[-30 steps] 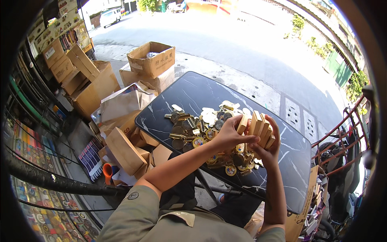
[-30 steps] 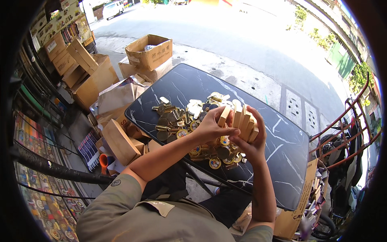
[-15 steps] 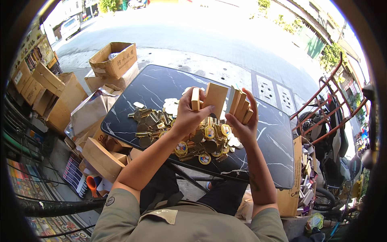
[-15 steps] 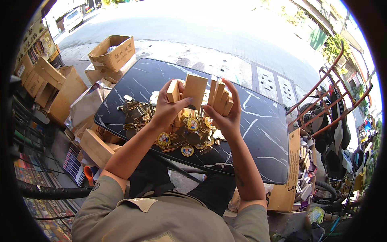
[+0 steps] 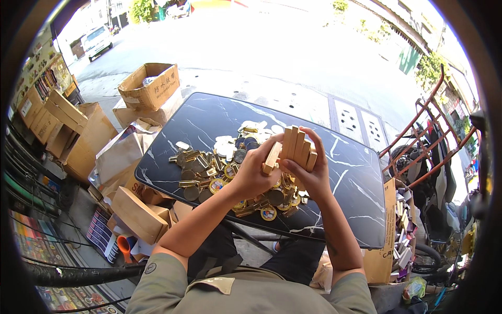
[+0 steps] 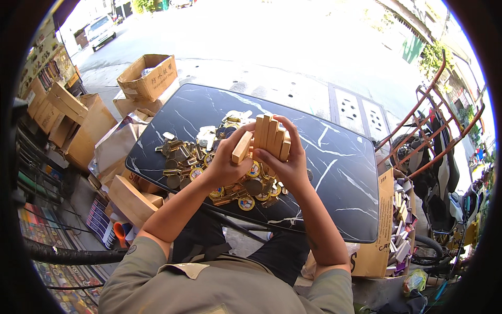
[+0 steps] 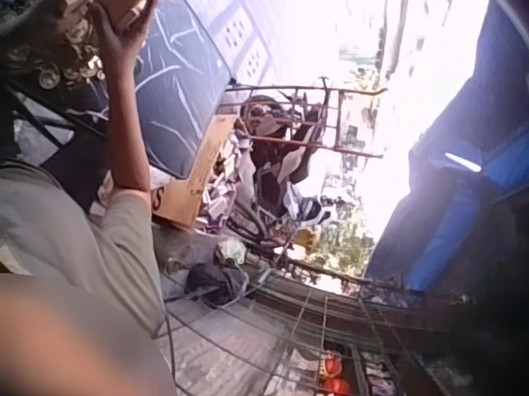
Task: The person repeatedly picks up small wooden blocks from a table and stacks them into small piles. They handle the blocks one at a time, occasionally rearranging the stacks. The person also briefly opens a plastic container near the end of the clip.
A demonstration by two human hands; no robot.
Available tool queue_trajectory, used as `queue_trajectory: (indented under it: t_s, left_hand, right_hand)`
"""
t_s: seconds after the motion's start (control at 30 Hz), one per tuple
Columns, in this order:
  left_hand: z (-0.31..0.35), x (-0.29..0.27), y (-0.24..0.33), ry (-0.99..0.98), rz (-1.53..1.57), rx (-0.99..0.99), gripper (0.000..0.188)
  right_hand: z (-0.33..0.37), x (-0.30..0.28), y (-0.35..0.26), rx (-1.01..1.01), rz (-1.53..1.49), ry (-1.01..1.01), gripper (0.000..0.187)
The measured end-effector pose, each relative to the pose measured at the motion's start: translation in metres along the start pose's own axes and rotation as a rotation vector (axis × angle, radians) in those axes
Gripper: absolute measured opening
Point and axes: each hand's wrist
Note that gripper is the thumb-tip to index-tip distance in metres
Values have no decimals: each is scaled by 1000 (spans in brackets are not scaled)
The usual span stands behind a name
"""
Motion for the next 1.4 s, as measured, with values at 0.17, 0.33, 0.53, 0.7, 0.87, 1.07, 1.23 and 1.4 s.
queue_trajectory:
  t_s: [0.17, 0.33, 0.53, 0.7, 0.87, 1.07, 1.23, 1.4]
  left_hand:
    - [0, -1, 5, -106, 223, -200, 71]
    - [-7, -5, 11, -152, 47, -77, 63]
    - [-10, -18, 13, -207, 280, -289, 51]
    - [-16, -13, 19, 8, 365, -233, 46]
    - [-17, 7, 14, 134, 369, -100, 47]
    - [-20, 14, -9, 55, 42, 49, 88]
    - [-19, 3, -4, -108, 200, -51, 71]
    - [-19, -9, 5, -144, 491, -153, 66]
  right_hand:
    - [3, 2, 4, -60, 114, 85, 75]
    - [2, 2, 4, -226, 377, 137, 73]
    - [-1, -6, 4, -214, 317, 85, 79]
    - [-3, -10, 2, -324, 479, 279, 84]
    - [5, 3, -4, -96, -65, 95, 88]
    - [7, 13, -3, -139, -1, 112, 96]
    - [3, 3, -7, -97, 24, 56, 92]
    - [0, -3, -12, -101, -110, 38, 83]
Point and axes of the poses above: each hand's wrist, its own z-axis away from the middle knuckle, its own x-axis out of the palm, y = z × x, and after that the axes turned 5 degrees about z, right-handed
